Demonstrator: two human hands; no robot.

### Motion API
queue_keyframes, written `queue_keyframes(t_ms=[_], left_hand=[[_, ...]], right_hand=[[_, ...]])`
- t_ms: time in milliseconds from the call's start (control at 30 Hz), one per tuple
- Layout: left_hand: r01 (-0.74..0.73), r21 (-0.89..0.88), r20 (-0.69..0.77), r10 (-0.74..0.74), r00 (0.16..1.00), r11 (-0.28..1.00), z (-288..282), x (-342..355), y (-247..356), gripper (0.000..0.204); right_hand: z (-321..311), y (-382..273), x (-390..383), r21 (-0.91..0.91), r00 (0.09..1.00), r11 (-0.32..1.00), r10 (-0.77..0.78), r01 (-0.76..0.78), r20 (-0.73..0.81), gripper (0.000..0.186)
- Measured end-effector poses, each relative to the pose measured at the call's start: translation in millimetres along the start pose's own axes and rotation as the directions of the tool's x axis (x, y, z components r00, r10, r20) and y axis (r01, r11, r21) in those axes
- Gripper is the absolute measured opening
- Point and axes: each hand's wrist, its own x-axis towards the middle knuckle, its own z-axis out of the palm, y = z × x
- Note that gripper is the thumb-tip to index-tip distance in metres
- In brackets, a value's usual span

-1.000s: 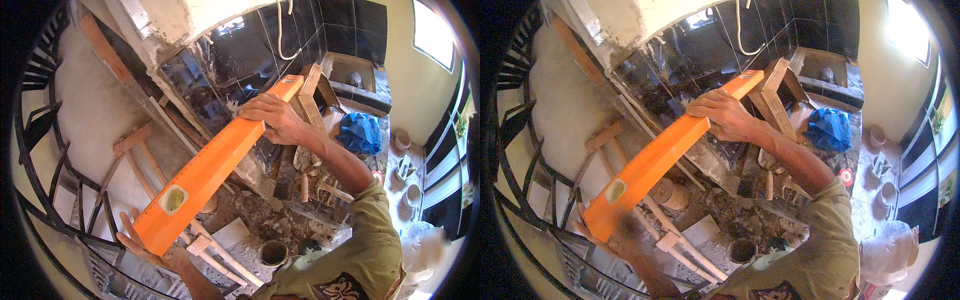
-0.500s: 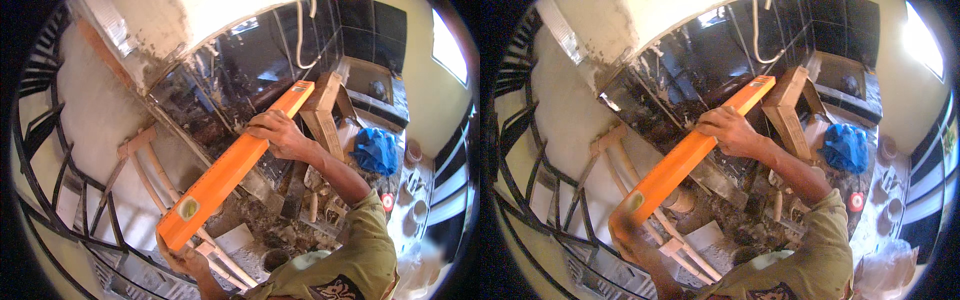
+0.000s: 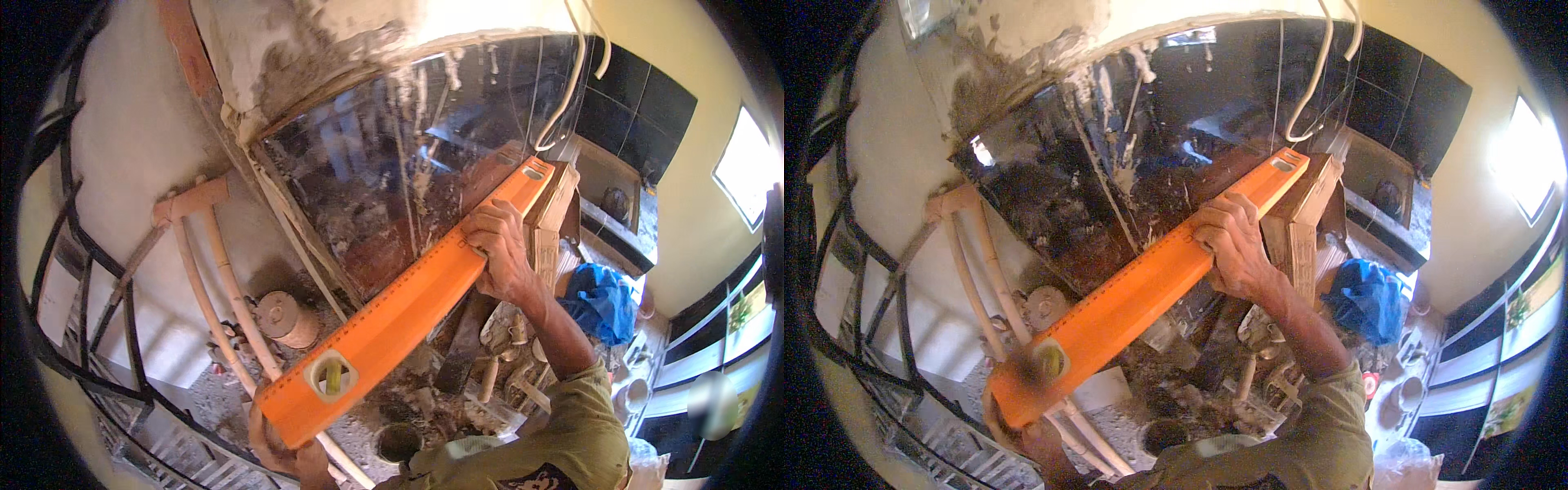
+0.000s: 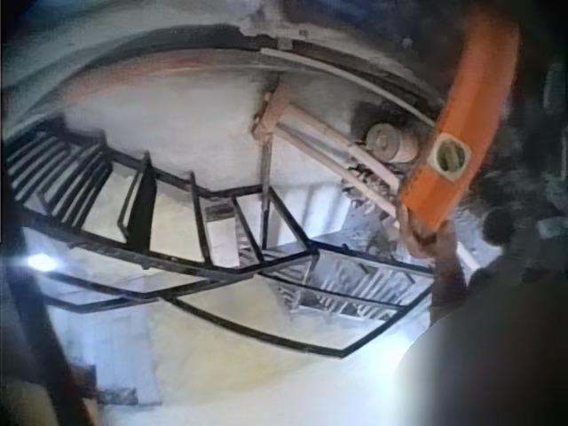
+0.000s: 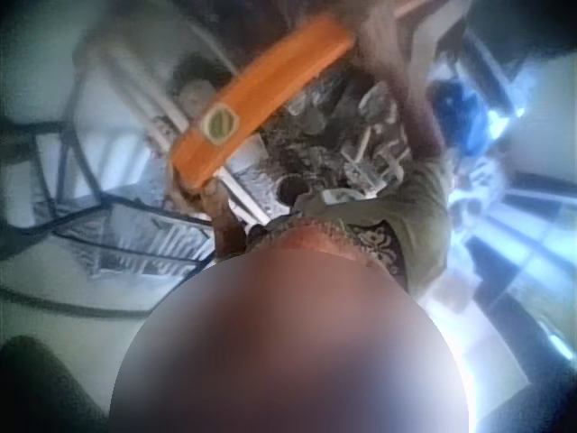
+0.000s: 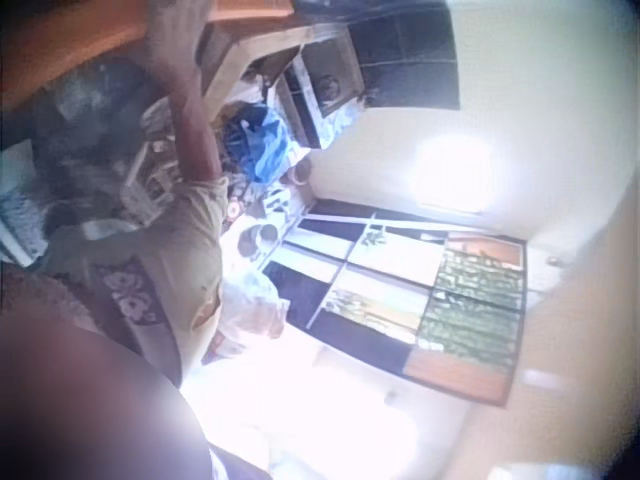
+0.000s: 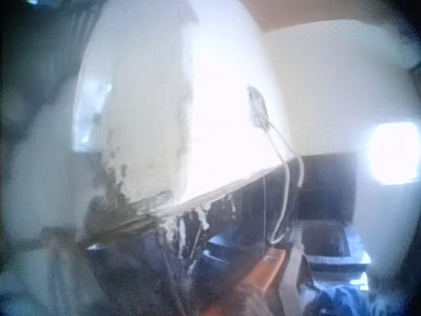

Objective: The person holds an orange level against a wall to check its alignment and then uses a hammer and a trowel to adjust the position of black tiles on a corner pillar.

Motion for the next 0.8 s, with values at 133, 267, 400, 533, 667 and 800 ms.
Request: queue_keyframes(t_ms=[133,267,400,533,667,800], left_hand=[[0.049,0.103,0.054,-0.055,0.997,0.993,-2,-8,-10,0.091],[0.413,-0.826,0.209,-0.472,0.856,0.384,-69,-26,-80,0.062],[0.539,-0.347,0.251,-0.477,0.842,0.768,-52,-24,-56,0.068],[0.278,0.012,0.299,-0.269,0.915,0.96,-55,-42,-78,0.084],[0.26,0.147,0.282,-0.292,0.914,0.954,-52,-57,-93,0.079],[0.381,0.146,-0.014,-0.384,0.923,0.913,-35,-45,-76,0.042]], right_hand=[[3,-1,-1,-0.009,1.0,1.0,0.018,-0.018,-0.017,0.036],[5,0,-3,-0.043,1.0,0.999,0.028,-0.029,-0.011,0.048],[2,-2,-7,-0.064,0.999,0.997,0.044,-0.043,0.029,0.048],[3,0,-5,-0.126,0.999,0.992,0.017,-0.011,0.041,0.049],[6,-3,0,-0.101,1.0,0.995,0.021,-0.02,0.014,0.048],[13,-2,-1,-0.172,0.999,0.985,0.031,-0.029,0.007,0.041]])
